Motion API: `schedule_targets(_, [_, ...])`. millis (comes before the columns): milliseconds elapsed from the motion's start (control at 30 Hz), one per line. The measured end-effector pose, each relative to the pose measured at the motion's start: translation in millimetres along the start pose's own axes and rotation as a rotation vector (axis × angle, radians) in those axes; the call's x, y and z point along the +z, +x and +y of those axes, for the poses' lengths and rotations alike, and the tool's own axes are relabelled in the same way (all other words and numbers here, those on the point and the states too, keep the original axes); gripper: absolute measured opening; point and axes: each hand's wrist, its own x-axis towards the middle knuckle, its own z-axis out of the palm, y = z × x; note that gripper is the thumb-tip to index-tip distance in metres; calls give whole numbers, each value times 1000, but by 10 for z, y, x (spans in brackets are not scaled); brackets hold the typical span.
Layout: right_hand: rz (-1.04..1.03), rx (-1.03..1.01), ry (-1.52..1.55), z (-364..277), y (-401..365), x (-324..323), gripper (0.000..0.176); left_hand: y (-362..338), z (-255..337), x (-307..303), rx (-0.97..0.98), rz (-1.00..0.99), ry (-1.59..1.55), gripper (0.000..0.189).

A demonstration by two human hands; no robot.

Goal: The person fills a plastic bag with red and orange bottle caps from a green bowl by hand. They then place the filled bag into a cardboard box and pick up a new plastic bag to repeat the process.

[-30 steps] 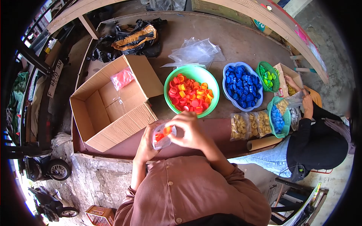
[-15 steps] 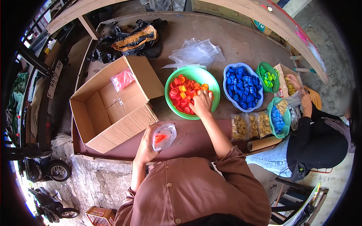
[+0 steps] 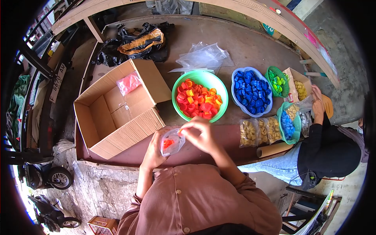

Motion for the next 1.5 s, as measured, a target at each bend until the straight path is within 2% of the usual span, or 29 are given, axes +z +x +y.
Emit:
schedule_targets(33, [-170,-6,-202,-92,-37,26,18,2,23,-5,-20,-3,-12,60])
schedule_targets(67, [-243,-55,-401,-166,-58,89,25,1,36,-8,-41,-4,-25,59])
schedule_targets(133, [-218,-72,-89,-84,-28,154,31,-14,12,-7,-35,24,-33,60])
schedule_targets(200, [-160,49,81,-21,83,35,27,-19,-9,-29,-31,51,-38,60])
schedule_targets(233, [-53,-8,7,204,124,-32,23,-24,-18,-48,-23,49,-16,60])
schedule_targets(267, [57,160,-42,469,157,-100,19,-36,-26,-63,-17,45,4,60])
schedule_targets(300, [133,99,-304,815,199,-201,17,-42,-33,-71,-18,45,4,60])
schedule_targets(333, [118,74,-652,1051,203,-305,19,-39,-39,-70,-23,50,3,60])
schedule_targets(467, [-64,31,-893,1274,288,-346,16,-29,-58,-71,-1,62,24,61])
schedule_targets(667, [32,10,-878,1332,262,-359,10,-38,-75,-79,-44,64,-23,62])
schedule_targets(733, [179,47,-762,1255,235,-384,8,-31,-63,-75,-41,62,-23,62])
schedule_targets(767, [252,36,-564,1234,218,-378,8,-27,-57,-70,-38,59,-23,62])
schedule_targets(800, [252,34,-565,1077,214,-347,8,-18,-55,-64,-37,60,-23,62])
schedule_targets(867, [192,141,-13,546,206,-223,8,-9,-52,-57,-33,58,-5,63])
schedule_targets(933, [-24,-34,-14,289,171,-106,11,12,-30,-53,-45,52,-9,62])
schedule_targets(1000, [-306,-119,-157,81,156,-68,17,24,-31,-36,-55,42,-16,62])
schedule_targets(1033, [-347,-188,-262,20,157,-14,19,21,-45,-25,-53,42,-25,61])
schedule_targets(1067, [-319,-253,-280,8,173,13,18,23,-55,-26,-50,43,-34,61])
schedule_targets(1133, [-289,-45,-7,164,246,-45,16,24,-35,-46,-36,46,-10,61])
schedule_targets(1167, [-110,-52,0,380,290,-57,15,17,-29,-55,-25,52,12,60])
schedule_targets(1200, [15,217,21,513,356,-94,15,2,-39,-56,-27,55,13,60])
schedule_targets(1233, [84,198,-237,808,403,-170,17,-11,-57,-52,-42,53,2,60])
schedule_targets(1267, [105,274,-451,1096,399,-216,19,-12,-67,-48,-54,51,-9,60])
schedule_targets(1333, [100,294,-473,1250,438,-231,16,4,-50,-53,-50,51,9,61])
schedule_targets(1400, [15,300,-682,1331,433,-217,12,8,-51,-58,-51,54,29,61])
schedule_targets(1500, [59,290,-571,1339,410,-213,9,-7,-66,-60,-52,61,16,62])
